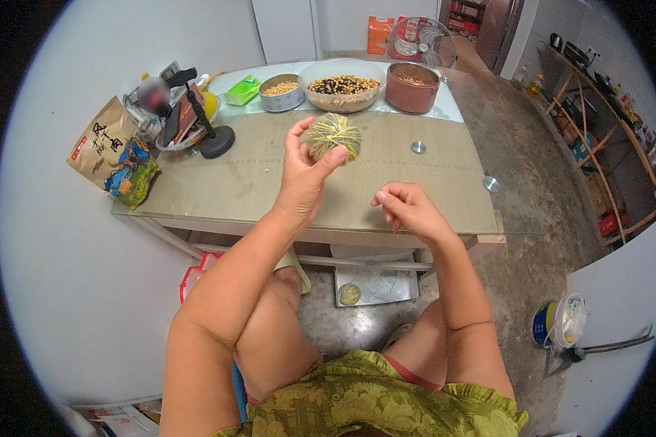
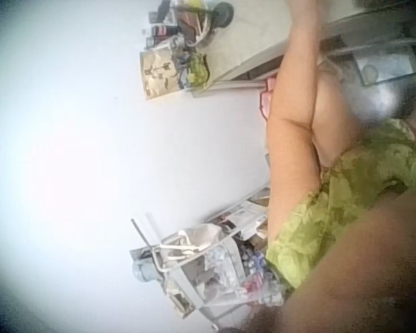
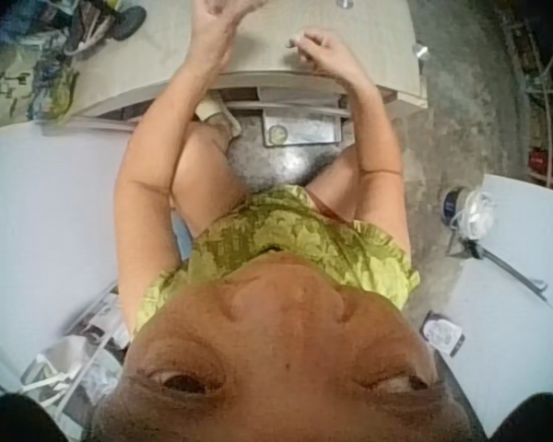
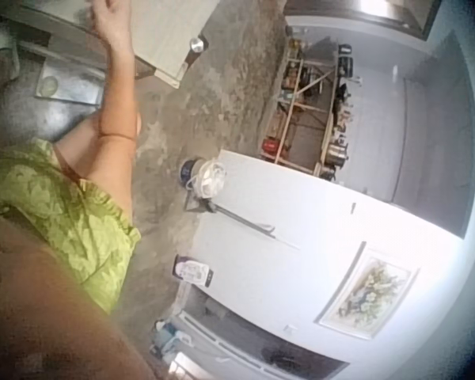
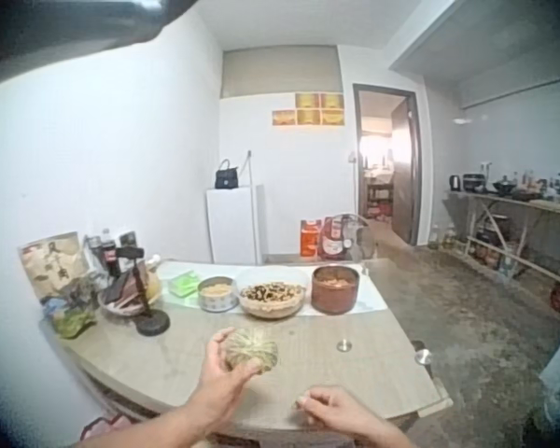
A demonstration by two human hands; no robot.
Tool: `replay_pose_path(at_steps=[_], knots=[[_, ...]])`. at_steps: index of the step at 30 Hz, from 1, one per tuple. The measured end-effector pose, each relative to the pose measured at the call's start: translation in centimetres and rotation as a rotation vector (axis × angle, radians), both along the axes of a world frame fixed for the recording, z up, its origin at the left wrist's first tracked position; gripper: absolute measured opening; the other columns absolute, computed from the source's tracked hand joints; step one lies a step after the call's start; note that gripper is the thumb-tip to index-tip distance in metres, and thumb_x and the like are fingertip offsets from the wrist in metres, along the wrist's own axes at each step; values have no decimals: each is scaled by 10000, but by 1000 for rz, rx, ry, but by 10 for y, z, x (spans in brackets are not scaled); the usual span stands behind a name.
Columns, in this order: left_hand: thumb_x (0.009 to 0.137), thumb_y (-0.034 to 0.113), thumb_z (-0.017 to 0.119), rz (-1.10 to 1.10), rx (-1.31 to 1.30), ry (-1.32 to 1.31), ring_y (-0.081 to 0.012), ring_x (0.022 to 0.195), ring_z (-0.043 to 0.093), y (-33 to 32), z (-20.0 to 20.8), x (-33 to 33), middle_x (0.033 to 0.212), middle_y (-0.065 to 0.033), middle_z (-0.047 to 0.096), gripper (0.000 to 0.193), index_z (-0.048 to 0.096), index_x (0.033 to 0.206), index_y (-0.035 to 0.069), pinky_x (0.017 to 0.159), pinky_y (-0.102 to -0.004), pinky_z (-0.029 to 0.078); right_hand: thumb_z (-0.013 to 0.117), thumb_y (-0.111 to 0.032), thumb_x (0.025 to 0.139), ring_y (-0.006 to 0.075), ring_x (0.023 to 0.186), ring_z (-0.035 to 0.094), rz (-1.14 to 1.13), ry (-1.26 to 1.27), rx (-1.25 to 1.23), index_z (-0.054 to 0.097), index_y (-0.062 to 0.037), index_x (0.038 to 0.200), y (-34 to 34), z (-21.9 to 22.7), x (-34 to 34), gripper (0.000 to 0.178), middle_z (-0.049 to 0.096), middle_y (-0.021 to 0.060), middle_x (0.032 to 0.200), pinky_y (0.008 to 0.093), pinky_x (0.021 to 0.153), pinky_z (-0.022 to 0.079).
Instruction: The person winds a ball of yellow and white yarn by hand, rotating the ball in the left hand while pulling the strand with the right hand to form a tight sphere. The person sits on the floor in front of a low table with bowls of food and other items.
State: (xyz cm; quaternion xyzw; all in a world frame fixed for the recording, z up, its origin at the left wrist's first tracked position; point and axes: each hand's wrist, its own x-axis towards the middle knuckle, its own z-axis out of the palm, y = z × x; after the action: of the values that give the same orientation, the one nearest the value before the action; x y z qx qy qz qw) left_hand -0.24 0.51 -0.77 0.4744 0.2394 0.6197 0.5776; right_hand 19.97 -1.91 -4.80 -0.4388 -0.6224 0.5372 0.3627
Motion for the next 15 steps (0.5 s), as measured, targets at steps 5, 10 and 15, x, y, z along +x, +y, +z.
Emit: replay_pose_path(at_steps=[5,10,15], knots=[[742,71,742,211,32,191,-174,1057,524,7,-7,-2,1163,-92,500,720,306,1315,87,906,-304,449,524,-276,935,61,527,474,137,-70,49,604,-28,821,-14,6,-10,284,524,-19,599,230,470,389],[678,57,765,294,192,580,-167,1017,539,15,-25,0,1142,-77,510,663,415,1240,80,873,-303,469,559,-241,914,71,532,473,225,-129,139,581,-10,784,-38,33,-13,266,532,0,579,262,481,390],[636,130,775,15,203,968,-144,1007,533,6,-26,-1,1073,-50,547,653,475,1215,88,857,-283,455,576,-221,900,68,549,469,186,-137,256,586,-15,764,-42,39,1,247,522,-19,596,257,499,394]])
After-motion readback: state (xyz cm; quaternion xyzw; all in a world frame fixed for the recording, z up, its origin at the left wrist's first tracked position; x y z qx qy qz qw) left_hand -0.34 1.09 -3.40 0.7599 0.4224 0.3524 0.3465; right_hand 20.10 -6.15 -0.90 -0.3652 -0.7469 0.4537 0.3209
